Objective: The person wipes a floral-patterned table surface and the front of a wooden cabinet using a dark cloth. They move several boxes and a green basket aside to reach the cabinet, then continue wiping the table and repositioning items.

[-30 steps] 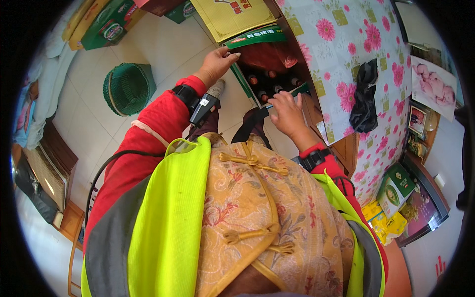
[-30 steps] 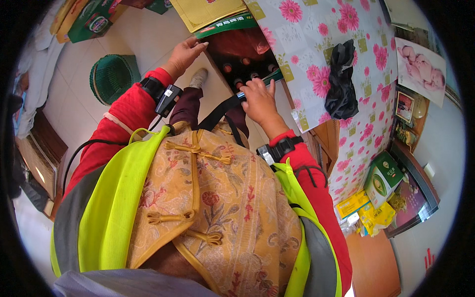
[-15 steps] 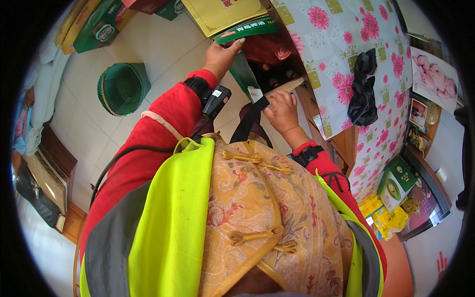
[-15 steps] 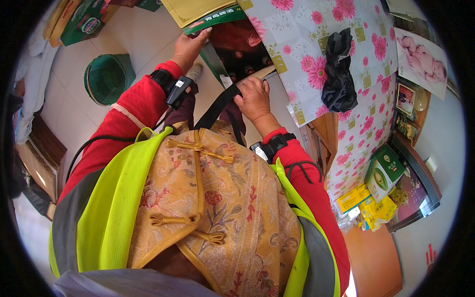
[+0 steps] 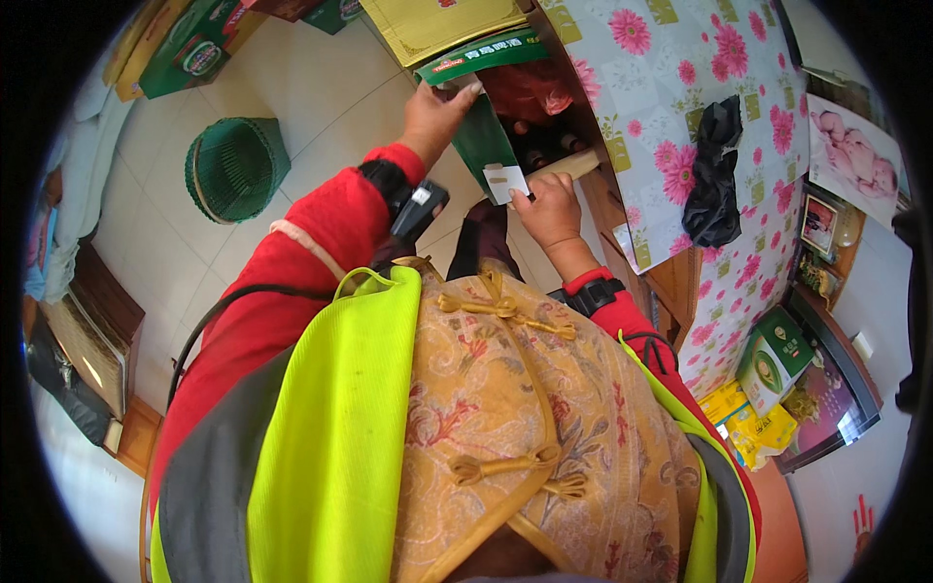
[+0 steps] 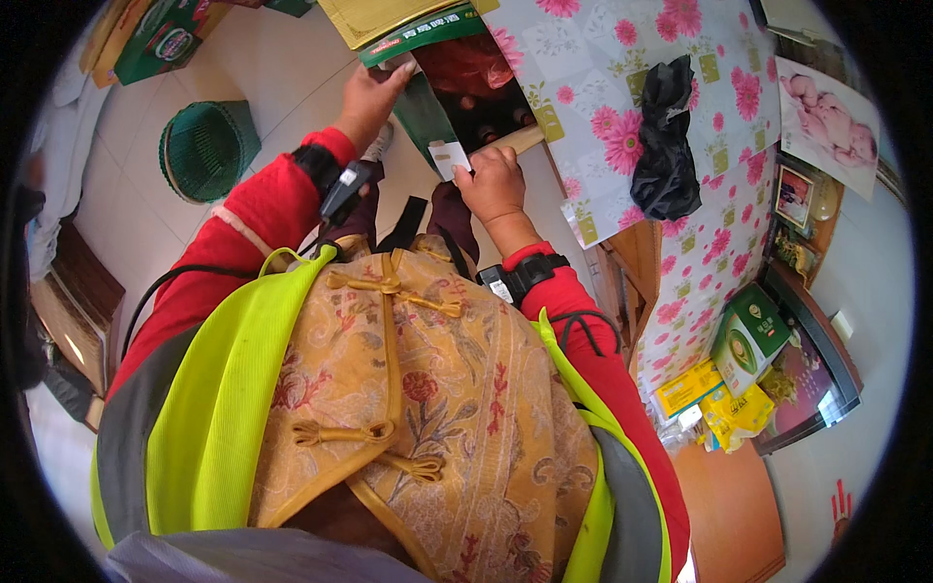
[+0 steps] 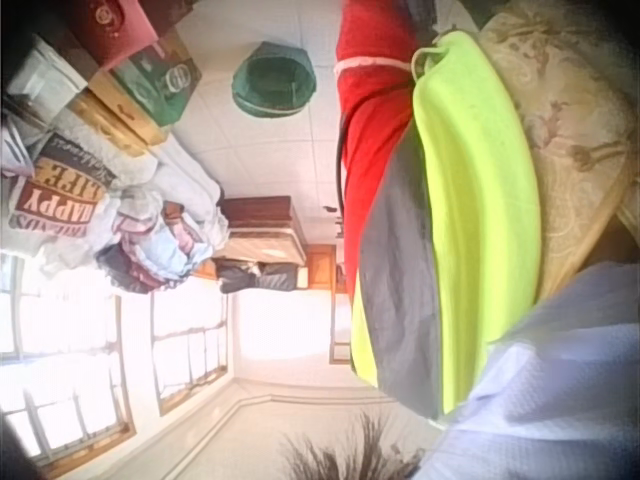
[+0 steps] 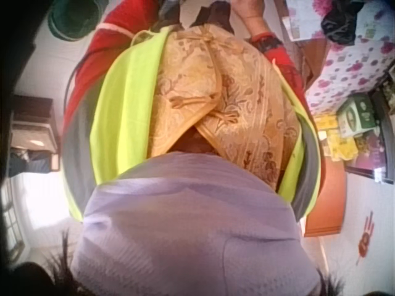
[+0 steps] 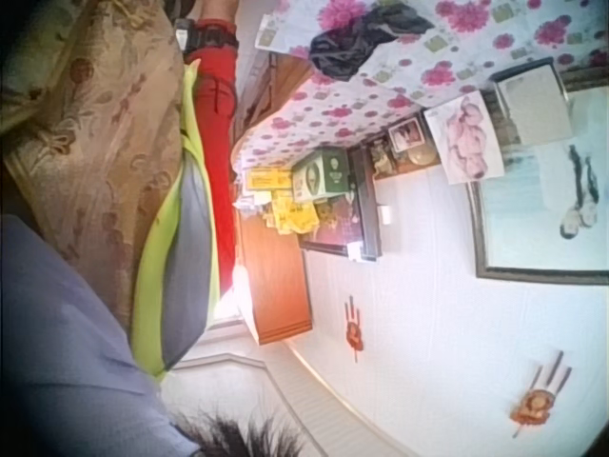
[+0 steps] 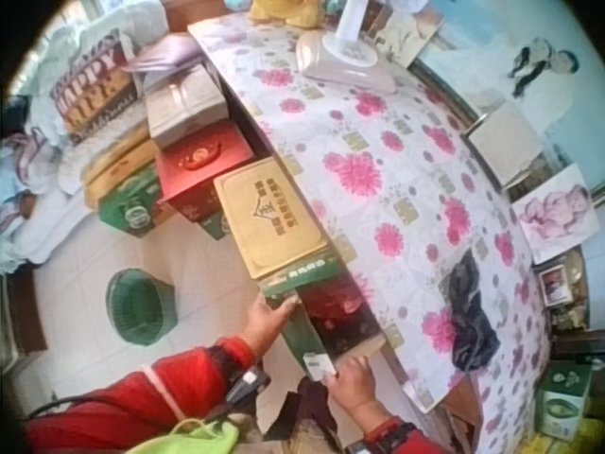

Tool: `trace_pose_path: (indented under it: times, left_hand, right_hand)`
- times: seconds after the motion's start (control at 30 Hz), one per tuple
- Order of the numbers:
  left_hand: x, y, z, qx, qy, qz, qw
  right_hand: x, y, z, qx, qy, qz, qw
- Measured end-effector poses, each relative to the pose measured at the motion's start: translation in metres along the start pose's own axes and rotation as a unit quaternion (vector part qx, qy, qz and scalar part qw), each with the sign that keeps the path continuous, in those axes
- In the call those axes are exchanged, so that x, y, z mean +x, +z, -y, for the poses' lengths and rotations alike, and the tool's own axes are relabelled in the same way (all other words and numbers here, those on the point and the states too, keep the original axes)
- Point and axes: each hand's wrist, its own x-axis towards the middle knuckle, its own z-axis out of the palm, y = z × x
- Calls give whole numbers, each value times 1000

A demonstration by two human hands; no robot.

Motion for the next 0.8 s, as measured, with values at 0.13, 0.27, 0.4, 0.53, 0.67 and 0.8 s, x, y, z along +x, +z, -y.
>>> trace_pose_path:
  times: [0.13,0.27,0.4,0.53,0.67,0.8]
  left_hand:
    - [-40,-2,24,0,-6,104,995]
    - [-62,-3,37,196,269,309,891]
    - [-56,1,39,228,288,346,863]
    - [-50,4,40,244,285,334,865]
    - [-50,15,40,320,229,308,866]
    - [-51,20,36,368,224,288,855]
  right_hand:
    - [1,-2,-5,10,-28,24,999]
    - [0,1,-9,11,-39,18,999]
    - [-5,2,-14,25,-37,11,999]
    - [-13,1,-16,21,-56,13,998]
    - [-18,1,-17,39,-51,8,998]
    - [-26,-4,-21,27,-67,-54,996]
